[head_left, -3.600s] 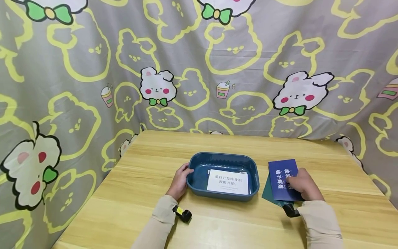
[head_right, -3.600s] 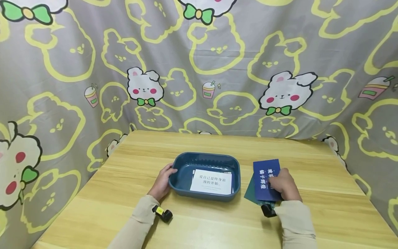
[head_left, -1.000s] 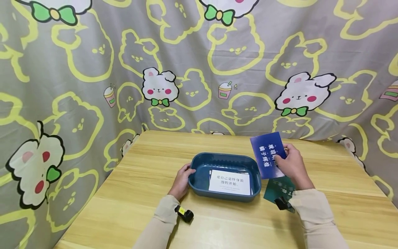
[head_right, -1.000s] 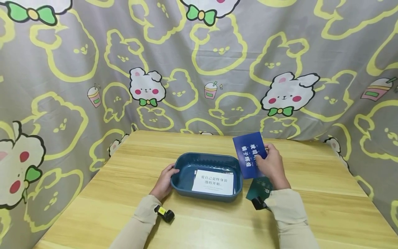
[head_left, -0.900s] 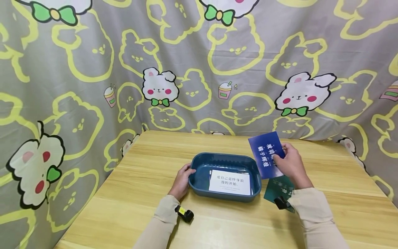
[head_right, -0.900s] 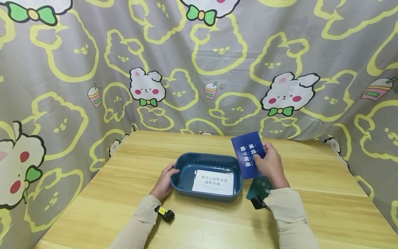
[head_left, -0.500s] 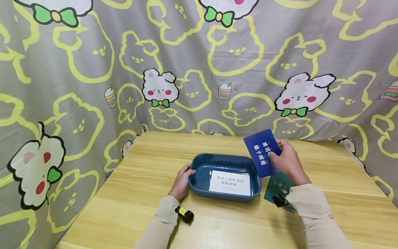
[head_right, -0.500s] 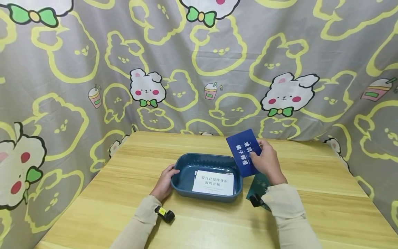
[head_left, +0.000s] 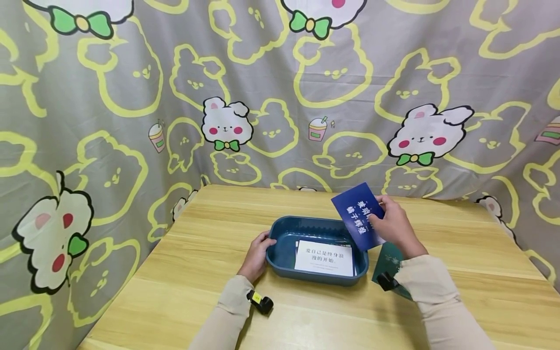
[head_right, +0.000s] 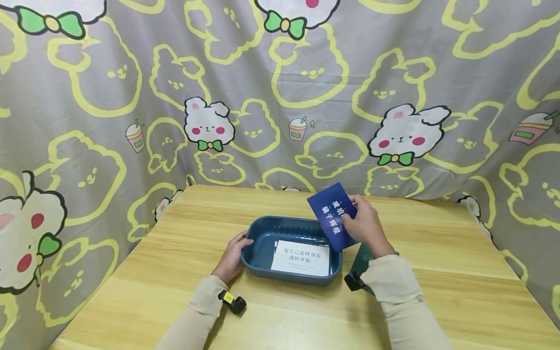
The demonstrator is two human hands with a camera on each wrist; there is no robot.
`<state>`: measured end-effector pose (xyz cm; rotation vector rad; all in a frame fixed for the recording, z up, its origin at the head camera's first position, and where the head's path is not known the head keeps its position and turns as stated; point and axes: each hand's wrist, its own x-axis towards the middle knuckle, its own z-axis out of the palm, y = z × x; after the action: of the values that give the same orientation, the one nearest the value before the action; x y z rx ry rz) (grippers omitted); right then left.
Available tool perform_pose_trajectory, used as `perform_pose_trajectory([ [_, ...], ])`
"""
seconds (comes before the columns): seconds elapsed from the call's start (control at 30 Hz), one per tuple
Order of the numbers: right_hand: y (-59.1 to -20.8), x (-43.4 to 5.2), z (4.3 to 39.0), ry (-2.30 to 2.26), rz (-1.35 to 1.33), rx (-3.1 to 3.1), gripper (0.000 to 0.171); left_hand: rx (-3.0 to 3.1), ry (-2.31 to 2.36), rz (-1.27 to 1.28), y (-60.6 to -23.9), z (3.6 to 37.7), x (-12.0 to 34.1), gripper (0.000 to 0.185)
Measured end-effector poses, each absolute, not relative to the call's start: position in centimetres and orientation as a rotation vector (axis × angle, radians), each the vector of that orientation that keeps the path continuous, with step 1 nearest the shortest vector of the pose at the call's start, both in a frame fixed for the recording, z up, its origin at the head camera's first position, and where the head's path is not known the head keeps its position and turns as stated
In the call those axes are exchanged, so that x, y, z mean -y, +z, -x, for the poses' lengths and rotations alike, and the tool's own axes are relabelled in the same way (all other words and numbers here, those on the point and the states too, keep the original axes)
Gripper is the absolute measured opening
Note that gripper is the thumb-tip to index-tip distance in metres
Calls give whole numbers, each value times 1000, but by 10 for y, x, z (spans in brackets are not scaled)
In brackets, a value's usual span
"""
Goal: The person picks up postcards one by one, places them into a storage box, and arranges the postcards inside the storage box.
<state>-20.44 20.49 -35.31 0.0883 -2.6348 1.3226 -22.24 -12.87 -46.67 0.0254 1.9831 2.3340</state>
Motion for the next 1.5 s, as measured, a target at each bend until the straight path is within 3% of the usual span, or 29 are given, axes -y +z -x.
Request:
perform_pose_trajectory([
  [0.8, -376, -174, 220, 1178, -357, 2757, 32, -2005, 2314, -75, -466, 222, 130, 47],
  [1.5, -406, -150, 222, 992, -801, 2833, 40, -1990, 2326, -69, -468, 222, 130, 47],
])
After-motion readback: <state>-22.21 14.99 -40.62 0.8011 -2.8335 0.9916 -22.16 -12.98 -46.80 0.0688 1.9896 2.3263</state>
